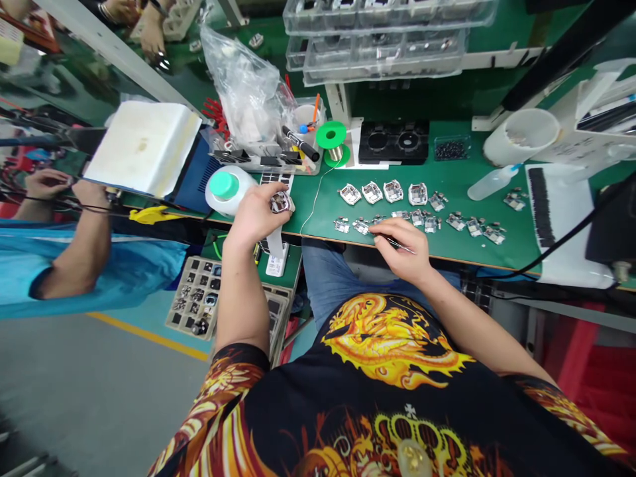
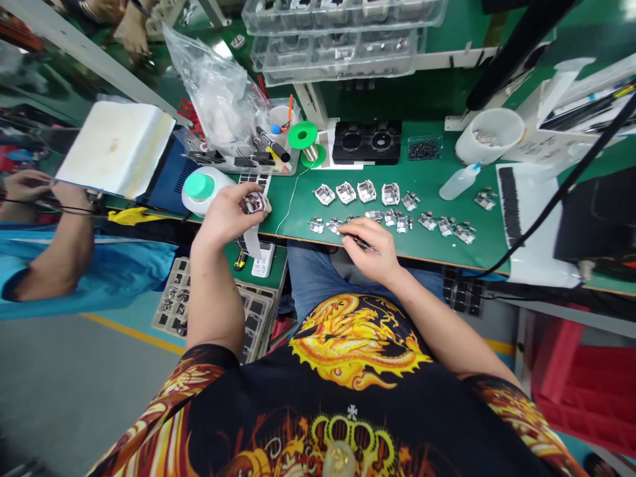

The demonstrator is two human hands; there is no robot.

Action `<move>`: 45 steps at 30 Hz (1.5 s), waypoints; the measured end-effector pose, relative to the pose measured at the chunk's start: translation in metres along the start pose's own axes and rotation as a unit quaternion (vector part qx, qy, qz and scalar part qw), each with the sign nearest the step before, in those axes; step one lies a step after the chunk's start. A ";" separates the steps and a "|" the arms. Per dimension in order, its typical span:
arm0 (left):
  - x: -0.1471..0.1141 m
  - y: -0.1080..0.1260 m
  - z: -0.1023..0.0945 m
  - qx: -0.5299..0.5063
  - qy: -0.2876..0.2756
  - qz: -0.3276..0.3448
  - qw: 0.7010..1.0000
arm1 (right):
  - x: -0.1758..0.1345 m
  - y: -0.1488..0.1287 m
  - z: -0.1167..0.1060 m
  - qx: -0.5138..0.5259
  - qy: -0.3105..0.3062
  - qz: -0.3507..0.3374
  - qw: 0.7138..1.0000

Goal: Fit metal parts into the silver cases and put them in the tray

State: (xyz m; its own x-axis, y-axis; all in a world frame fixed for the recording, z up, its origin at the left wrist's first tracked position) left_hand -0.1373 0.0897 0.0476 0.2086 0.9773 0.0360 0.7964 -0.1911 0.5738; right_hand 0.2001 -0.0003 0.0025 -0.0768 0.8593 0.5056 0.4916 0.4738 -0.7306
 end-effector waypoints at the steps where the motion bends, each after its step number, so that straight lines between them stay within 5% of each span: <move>1: 0.000 0.001 0.000 0.008 -0.007 0.003 1.000 | 0.000 0.000 0.000 0.001 0.000 -0.002 1.000; 13: 0.010 0.005 0.004 0.127 -0.061 0.037 0.989 | 0.000 0.000 0.000 -0.006 -0.005 -0.005 1.000; 27: 0.006 0.010 0.000 0.086 -0.056 0.044 0.994 | 0.002 0.005 0.001 -0.041 -0.008 -0.002 0.999; 33: -0.075 0.018 -0.051 0.071 -0.028 -0.030 0.997 | 0.002 0.011 0.002 -0.070 0.005 -0.006 0.998; 36: -0.132 -0.003 -0.071 0.063 -0.001 -0.105 0.993 | 0.002 0.017 0.004 -0.077 0.018 -0.017 0.997; 40: -0.204 -0.075 -0.069 0.043 0.052 -0.225 0.972 | 0.001 0.022 0.007 -0.067 0.045 -0.036 0.996; 45: -0.289 -0.181 -0.029 0.022 0.048 -0.443 0.895 | 0.002 0.022 0.008 -0.058 0.057 -0.046 0.996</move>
State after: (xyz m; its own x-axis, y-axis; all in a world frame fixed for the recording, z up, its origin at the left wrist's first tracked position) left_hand -0.3577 -0.1552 -0.0429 -0.5643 0.7494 -0.3464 0.6472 0.6620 0.3779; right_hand 0.2035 0.0132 -0.0165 -0.0299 0.7829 0.6214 0.5839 0.5183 -0.6249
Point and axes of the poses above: each hand's wrist, its own x-axis towards the middle knuckle, its own z-axis out of the palm, y = z × x, the point moved 5 cm from there along x, towards the middle knuckle, and after that the axes turned 14 degrees about -x, right-handed, at the moved point
